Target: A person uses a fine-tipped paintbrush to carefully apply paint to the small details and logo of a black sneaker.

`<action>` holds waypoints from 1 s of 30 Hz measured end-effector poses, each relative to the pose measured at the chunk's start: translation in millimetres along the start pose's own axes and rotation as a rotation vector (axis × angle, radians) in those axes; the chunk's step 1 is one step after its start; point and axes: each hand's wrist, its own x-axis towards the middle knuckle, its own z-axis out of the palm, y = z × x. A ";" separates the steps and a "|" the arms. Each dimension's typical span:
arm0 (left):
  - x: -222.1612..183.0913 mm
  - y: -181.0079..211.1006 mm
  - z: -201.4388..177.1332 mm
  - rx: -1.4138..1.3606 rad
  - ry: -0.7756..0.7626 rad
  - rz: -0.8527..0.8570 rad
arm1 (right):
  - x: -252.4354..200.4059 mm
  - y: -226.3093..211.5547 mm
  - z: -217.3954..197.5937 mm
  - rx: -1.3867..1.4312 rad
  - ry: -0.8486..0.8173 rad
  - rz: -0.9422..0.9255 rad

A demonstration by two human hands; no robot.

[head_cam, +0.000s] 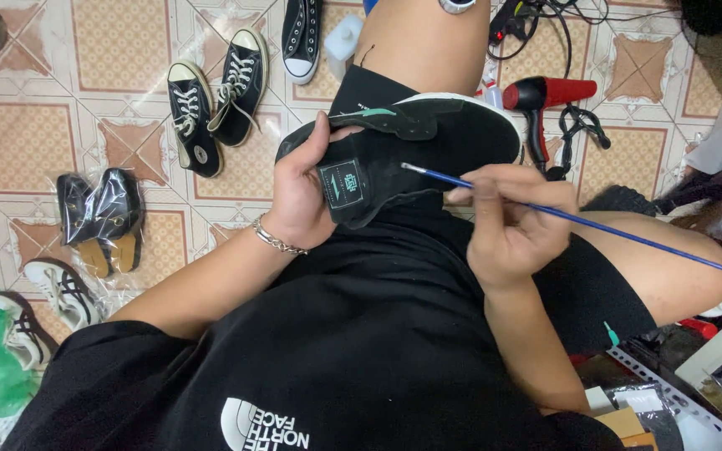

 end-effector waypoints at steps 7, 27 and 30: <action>-0.2 -0.1 1.4 0.000 0.007 0.007 | 22.1 -13.3 16.0 -0.200 0.090 -0.237; 9.0 -16.1 -30.1 -0.019 0.053 -0.035 | -3.3 -5.1 -3.0 -0.091 -0.024 -0.108; 13.1 -21.2 -37.5 -0.034 0.071 -0.048 | 13.8 -6.2 15.3 -0.247 0.166 -0.222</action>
